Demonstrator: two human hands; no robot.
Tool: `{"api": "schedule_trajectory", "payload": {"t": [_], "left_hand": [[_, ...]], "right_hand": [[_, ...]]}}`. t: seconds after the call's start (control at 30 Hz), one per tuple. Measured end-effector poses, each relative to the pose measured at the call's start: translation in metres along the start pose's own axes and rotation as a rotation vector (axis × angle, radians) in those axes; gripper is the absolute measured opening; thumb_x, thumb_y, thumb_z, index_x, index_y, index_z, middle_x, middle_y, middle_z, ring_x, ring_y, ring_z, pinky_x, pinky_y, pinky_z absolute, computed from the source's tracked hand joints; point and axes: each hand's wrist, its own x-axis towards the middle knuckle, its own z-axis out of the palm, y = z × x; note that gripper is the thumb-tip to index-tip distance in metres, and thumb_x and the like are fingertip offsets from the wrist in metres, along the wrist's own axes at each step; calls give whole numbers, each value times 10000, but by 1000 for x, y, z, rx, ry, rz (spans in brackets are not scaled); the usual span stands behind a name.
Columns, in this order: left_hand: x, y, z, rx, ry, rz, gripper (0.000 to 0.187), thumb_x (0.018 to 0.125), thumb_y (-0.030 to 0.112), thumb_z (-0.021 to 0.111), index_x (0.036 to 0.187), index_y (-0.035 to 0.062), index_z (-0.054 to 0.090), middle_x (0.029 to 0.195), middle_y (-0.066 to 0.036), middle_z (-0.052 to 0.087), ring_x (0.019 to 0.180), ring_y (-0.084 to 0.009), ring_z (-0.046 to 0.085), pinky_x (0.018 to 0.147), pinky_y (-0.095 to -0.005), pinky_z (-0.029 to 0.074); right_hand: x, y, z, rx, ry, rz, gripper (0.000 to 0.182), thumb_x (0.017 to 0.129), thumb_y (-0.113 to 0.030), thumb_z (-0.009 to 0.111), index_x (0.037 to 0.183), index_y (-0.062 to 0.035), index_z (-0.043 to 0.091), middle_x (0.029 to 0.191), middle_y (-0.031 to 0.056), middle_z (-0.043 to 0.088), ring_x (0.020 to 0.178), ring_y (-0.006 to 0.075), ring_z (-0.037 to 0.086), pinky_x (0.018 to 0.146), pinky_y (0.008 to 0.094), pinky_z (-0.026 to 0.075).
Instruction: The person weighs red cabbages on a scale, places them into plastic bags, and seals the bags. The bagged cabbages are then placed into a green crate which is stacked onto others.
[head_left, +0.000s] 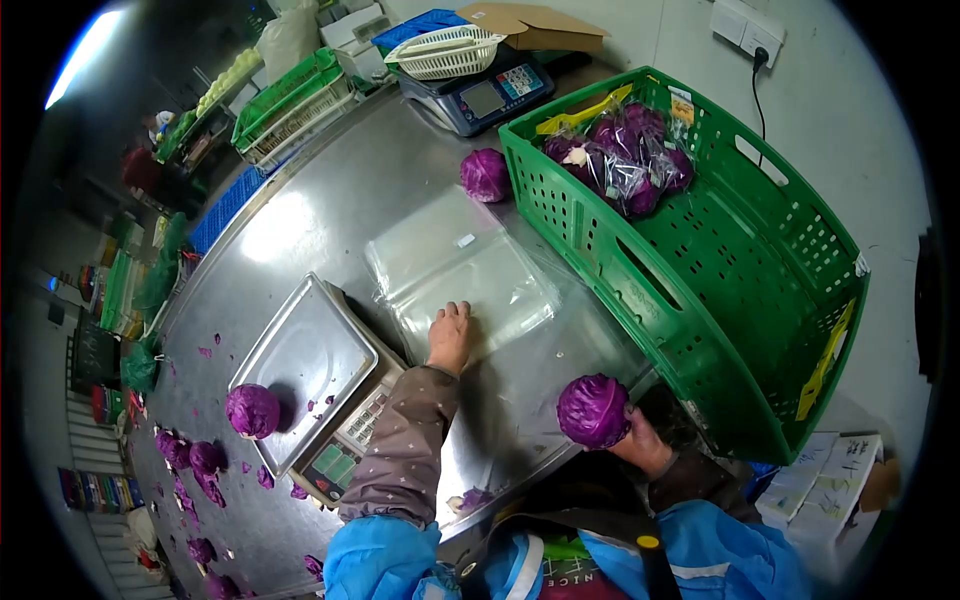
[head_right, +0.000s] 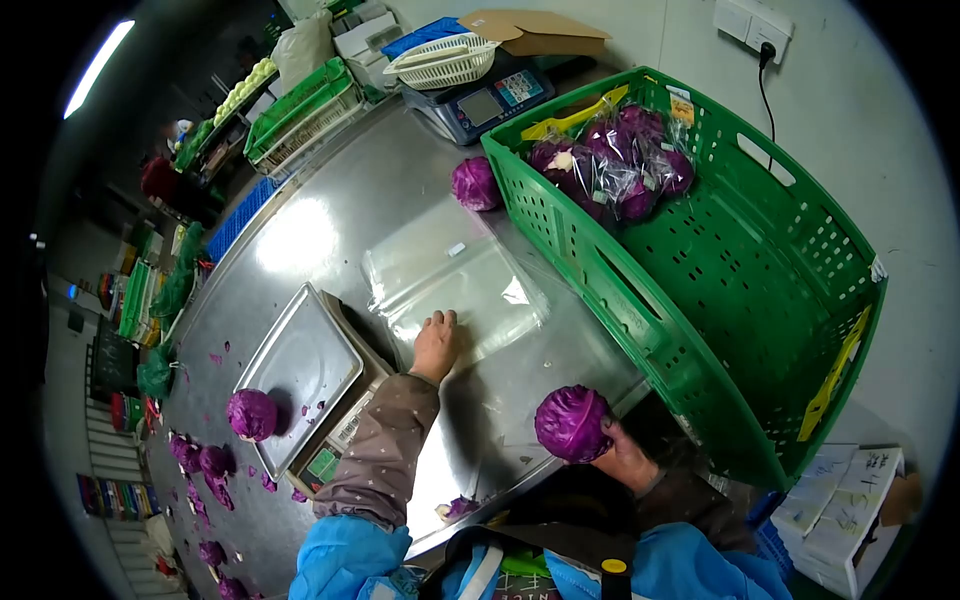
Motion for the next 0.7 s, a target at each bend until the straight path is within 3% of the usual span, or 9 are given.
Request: {"api": "schedule_trajectory", "payload": {"t": [0.1, 0.17, 0.2, 0.23, 0.3, 0.4, 0.53, 0.63, 0.7], "left_hand": [[13, -5, -20, -111, 1, -53, 127, 793, 71, 475, 919, 73, 482, 842, -160, 546, 784, -326, 558, 606, -425, 464], [27, 5, -62, -314, 319, -346, 112, 800, 48, 450, 906, 65, 485, 794, -175, 562, 727, -342, 566, 586, -439, 451], [25, 7, -63, -388, 526, -246, 126, 816, 56, 445, 936, 63, 485, 742, -193, 561, 674, -370, 553, 557, -456, 432], [12, -9, -18, -221, 314, 41, 144, 837, 80, 444, 973, 54, 487, 750, -205, 566, 675, -383, 552, 549, -462, 427], [-16, -3, 11, -172, -91, 160, 196, 841, 92, 465, 1033, 91, 503, 756, -236, 568, 668, -353, 568, 564, -448, 419], [-22, 27, -46, -626, 169, -21, 179, 806, 69, 543, 984, 80, 551, 588, -186, 511, 528, -263, 556, 493, -351, 409], [-29, 35, -108, -992, -197, -409, 160, 828, 99, 547, 948, 15, 611, 695, -76, 631, 602, -124, 562, 560, -265, 440], [-48, 40, -105, -1117, 50, -291, 153, 837, 89, 528, 923, 5, 623, 790, -112, 643, 692, -160, 598, 638, -268, 464], [-61, 55, -98, -947, 209, -103, 167, 829, 55, 524, 971, 4, 595, 801, -128, 637, 698, -183, 612, 645, -278, 463]], "right_hand": [[5, 0, -8, -23, -9, 53, 862, 664, -473, 679, 1307, -62, 280, 1276, 130, 382, 1129, 263, 435, 907, 428, 416], [13, -6, 3, -130, -31, 36, 866, 667, -463, 680, 1308, -47, 273, 1276, 128, 383, 1138, 256, 428, 927, 409, 400], [16, -8, 14, -233, -45, 20, 870, 670, -453, 681, 1309, -32, 267, 1276, 127, 384, 1146, 249, 420, 948, 389, 384], [17, -9, 34, -223, -42, 29, 870, 670, -453, 681, 1309, -32, 267, 1276, 127, 384, 1146, 249, 420, 948, 389, 384], [32, -30, 82, -338, -282, 28, 899, 637, -395, 717, 1321, -44, 249, 1262, 124, 387, 1153, 241, 413, 964, 373, 358], [54, -32, 114, -292, -370, -47, 995, 575, -395, 747, 1336, -52, 205, 1297, 118, 331, 1174, 239, 390, 963, 360, 362], [101, -16, 99, -294, -125, -107, 792, 689, -361, 665, 1308, -83, 255, 1229, 114, 391, 1139, 215, 419, 951, 366, 381], [107, -10, 102, -350, 112, -152, 765, 672, -279, 680, 1294, -94, 274, 1185, 110, 424, 1095, 218, 447, 926, 348, 389], [116, 2, 90, -1064, 75, -673, 782, 637, -223, 702, 1282, -80, 284, 1159, 118, 435, 1059, 223, 460, 904, 326, 387]]}}
